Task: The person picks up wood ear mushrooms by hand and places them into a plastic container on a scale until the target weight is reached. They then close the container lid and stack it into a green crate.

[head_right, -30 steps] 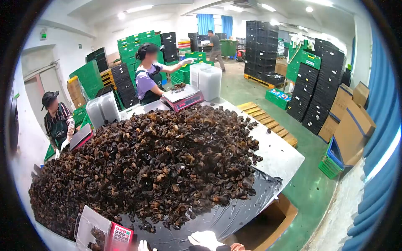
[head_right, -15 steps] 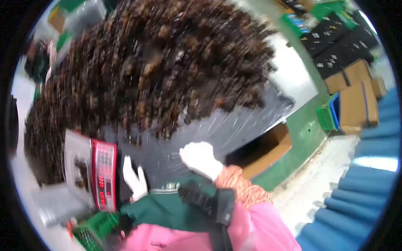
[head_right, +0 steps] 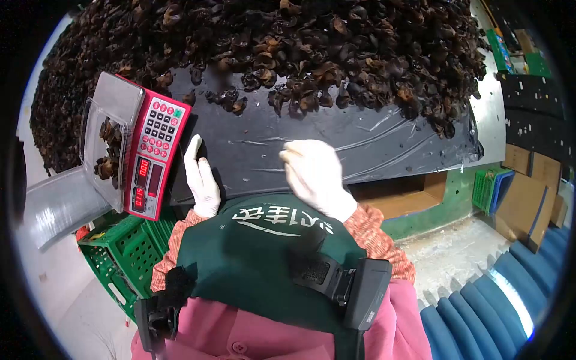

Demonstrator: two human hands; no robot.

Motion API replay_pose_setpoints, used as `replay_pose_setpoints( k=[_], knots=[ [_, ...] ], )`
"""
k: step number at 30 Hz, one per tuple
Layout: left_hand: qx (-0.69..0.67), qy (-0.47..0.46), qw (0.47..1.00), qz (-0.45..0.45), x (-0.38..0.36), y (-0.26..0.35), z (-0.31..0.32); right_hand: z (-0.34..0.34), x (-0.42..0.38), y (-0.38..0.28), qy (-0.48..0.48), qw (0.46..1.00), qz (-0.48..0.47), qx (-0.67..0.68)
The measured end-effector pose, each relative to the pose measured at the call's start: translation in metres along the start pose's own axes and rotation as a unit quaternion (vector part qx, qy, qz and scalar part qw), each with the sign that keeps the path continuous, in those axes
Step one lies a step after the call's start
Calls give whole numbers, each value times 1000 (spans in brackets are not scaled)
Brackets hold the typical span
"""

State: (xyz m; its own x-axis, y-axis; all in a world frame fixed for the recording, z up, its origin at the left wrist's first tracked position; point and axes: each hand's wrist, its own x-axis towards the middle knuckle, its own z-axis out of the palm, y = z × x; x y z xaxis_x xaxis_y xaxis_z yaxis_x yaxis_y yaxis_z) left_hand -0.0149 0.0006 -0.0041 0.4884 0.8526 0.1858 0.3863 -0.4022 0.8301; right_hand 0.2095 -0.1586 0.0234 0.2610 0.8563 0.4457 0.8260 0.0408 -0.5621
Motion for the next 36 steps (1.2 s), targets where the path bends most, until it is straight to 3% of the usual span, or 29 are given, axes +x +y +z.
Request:
replay_pose_setpoints(
  k=[2,3,8,13,14,16,19,20,22,24,26,28,31,32,36],
  knots=[
    [-25,6,1000,-4,0,-5,0,29,20,-13,-59,995,-53,62],
    [-38,8,999,-6,-1,-7,0,42,28,-22,-68,993,-93,30],
    [-106,31,994,0,-3,-13,0,99,48,-35,-190,974,-125,3],
    [-55,18,998,5,-2,-10,-2,30,5,-11,-170,978,51,-109],
    [-46,15,999,7,-1,-9,-3,7,-14,-8,-209,955,114,-179],
    [-52,5,999,-4,0,-6,-4,-45,-63,4,-196,903,229,-306],
    [-31,-6,999,9,0,-5,-3,-111,-150,43,-137,741,435,-494],
    [-22,-12,1000,9,0,-4,-3,-131,-174,53,-98,719,394,-564],
    [-2,-25,1000,15,3,0,-3,-139,-122,35,-32,783,383,-489],
    [1,-33,999,12,2,-2,-2,-114,-63,22,-8,875,281,-394],
    [9,-36,999,8,1,0,-1,-70,-18,28,-26,923,204,-325],
    [23,-36,999,2,2,4,-2,-34,22,30,-35,940,164,-296],
    [42,-35,998,16,0,0,-2,4,55,38,54,947,176,-262],
    [42,-34,998,15,0,1,-1,9,59,36,40,947,174,-266],
    [51,-34,998,6,-1,3,0,17,38,-2,-93,991,80,-59]
  ],
)
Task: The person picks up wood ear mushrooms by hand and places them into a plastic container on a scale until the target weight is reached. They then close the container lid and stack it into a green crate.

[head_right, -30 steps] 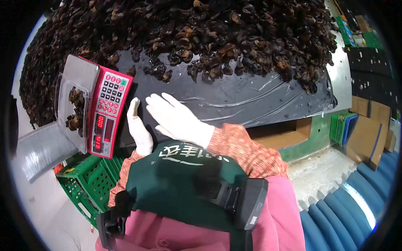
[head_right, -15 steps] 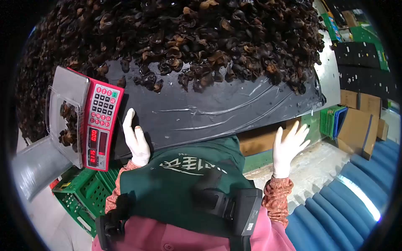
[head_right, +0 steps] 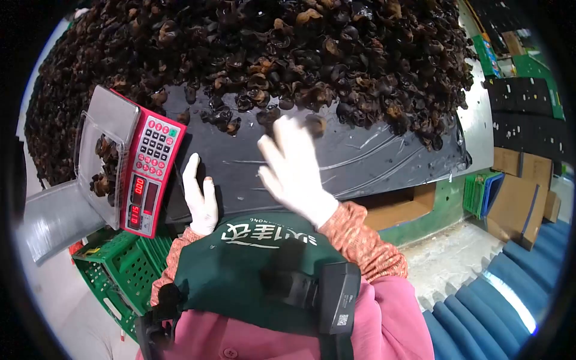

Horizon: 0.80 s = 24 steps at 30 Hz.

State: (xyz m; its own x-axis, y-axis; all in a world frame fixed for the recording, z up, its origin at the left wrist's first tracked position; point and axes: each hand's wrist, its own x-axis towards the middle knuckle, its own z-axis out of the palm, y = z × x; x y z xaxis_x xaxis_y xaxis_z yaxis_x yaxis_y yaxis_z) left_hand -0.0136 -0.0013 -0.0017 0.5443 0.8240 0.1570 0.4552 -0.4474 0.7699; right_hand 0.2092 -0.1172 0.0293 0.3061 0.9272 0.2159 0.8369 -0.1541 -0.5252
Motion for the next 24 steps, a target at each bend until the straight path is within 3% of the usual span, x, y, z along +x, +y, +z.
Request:
replay_pose_setpoints(
  k=[2,4,6,8,10,12,16,19,22,24],
  knots=[
    [-3,-2,1000,7,0,0,1,13,-20,-2,-44,982,-173,57],
    [0,-7,1000,17,1,-2,0,11,-19,-10,-66,967,-229,89],
    [23,-3,999,44,2,-5,0,-11,-5,-5,-68,978,-174,94],
    [19,-1,999,45,3,-5,1,-6,-4,8,113,989,-97,-3],
    [17,0,999,42,3,-4,1,-6,1,19,137,987,40,-76],
    [12,3,999,37,3,-4,1,-1,-4,24,118,980,88,-131],
    [6,7,999,33,3,-5,1,12,-33,0,-30,999,23,-35],
    [6,5,999,34,2,-4,0,21,-29,-5,-71,962,-222,145],
    [5,4,999,37,3,-6,0,15,-3,-6,4,970,-190,150],
    [1,5,999,33,3,-5,0,13,21,-9,46,995,-89,12]
  ],
)
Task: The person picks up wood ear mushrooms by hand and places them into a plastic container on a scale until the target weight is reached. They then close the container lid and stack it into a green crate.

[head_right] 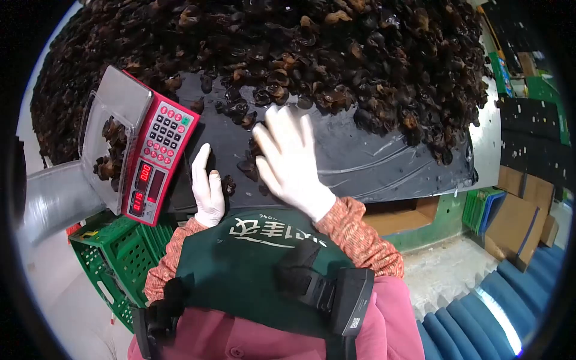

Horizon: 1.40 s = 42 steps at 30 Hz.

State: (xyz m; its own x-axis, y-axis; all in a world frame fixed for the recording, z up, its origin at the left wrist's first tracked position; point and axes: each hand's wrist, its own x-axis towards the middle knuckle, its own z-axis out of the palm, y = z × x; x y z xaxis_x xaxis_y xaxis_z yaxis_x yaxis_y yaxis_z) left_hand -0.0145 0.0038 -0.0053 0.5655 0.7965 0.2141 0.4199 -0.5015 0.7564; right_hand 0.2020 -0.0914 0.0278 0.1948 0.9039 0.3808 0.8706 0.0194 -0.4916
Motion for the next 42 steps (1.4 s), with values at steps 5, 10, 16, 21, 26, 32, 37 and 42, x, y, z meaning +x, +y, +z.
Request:
replay_pose_setpoints(
  k=[5,10,16,21,26,32,37,42],
  knots=[
    [-20,10,1000,-10,0,0,1,18,11,-17,-78,996,-26,-20],
    [-20,9,1000,-17,-4,-3,1,21,31,-9,7,988,-117,97],
    [-32,1,999,-29,-2,2,-1,57,90,10,-38,992,-80,-88],
    [-24,21,999,39,0,-8,-2,37,33,-24,-87,988,-82,93],
    [-34,0,999,29,-1,-9,-3,-21,53,17,-5,994,-97,54],
    [-47,-8,999,-8,-1,-3,-5,-19,106,83,105,973,10,-204],
    [-54,-8,997,-63,-3,1,-2,-5,88,108,51,973,18,-225],
    [-58,-18,997,-54,-4,-1,-3,-28,2,79,22,985,122,-117]
  ],
)
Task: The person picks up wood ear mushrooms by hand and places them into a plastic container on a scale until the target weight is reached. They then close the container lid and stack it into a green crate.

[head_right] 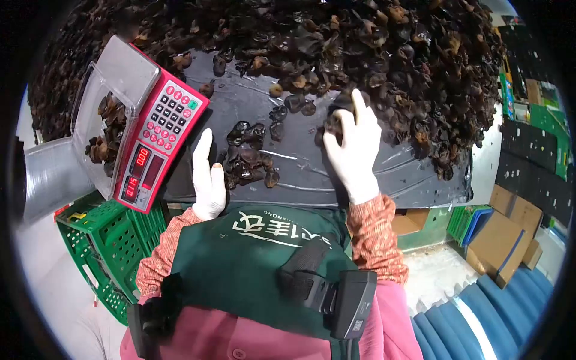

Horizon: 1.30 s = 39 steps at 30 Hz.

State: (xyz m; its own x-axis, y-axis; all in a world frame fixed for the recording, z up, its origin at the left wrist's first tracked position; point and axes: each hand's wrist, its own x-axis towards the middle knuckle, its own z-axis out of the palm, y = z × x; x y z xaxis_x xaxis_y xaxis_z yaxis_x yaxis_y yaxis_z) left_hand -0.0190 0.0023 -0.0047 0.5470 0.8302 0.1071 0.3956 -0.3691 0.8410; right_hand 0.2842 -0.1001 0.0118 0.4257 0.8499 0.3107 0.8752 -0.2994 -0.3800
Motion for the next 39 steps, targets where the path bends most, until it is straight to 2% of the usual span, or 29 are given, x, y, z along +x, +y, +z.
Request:
replay_pose_setpoints(
  k=[2,6,7,8,9,10,12,13,17,20,21,25,27,30,34,36,39],
  knots=[
    [-2,-4,1000,-8,1,0,0,-2,-20,-10,23,999,-21,-19],
    [28,-8,1000,10,6,8,-1,-10,-39,-31,28,999,1,29],
    [48,-26,998,-9,7,16,-4,-12,-38,-34,22,998,-1,53],
    [60,-32,997,32,6,11,-6,-10,-36,-31,73,996,-45,39],
    [85,-37,995,24,5,10,-4,-9,-39,-28,68,996,-31,51],
    [83,-20,994,64,6,6,-2,-9,-39,-24,80,996,-32,25],
    [107,0,990,87,5,5,3,-18,-45,-27,71,996,6,45],
    [101,-27,993,61,8,8,4,-19,-44,-22,80,996,3,48],
    [177,-86,973,119,39,36,13,-20,-43,-12,62,996,14,58],
    [190,-57,970,142,42,19,31,-22,-46,-16,54,997,14,51],
    [177,-28,975,128,42,15,36,-23,-47,-18,55,997,14,51],
    [119,-7,986,120,37,7,29,-30,-59,-18,57,997,31,46],
    [105,-29,987,121,31,2,19,-38,-58,-21,83,995,30,37],
    [92,-42,985,138,23,4,11,-38,-70,-16,71,997,27,31],
    [93,-84,984,129,20,21,2,-39,-79,-24,13,997,2,77],
    [88,-99,983,125,22,26,0,-44,-79,-33,11,995,-55,84],
    [88,-100,983,130,26,24,-5,-44,-83,-33,-21,992,-39,120]
  ],
)
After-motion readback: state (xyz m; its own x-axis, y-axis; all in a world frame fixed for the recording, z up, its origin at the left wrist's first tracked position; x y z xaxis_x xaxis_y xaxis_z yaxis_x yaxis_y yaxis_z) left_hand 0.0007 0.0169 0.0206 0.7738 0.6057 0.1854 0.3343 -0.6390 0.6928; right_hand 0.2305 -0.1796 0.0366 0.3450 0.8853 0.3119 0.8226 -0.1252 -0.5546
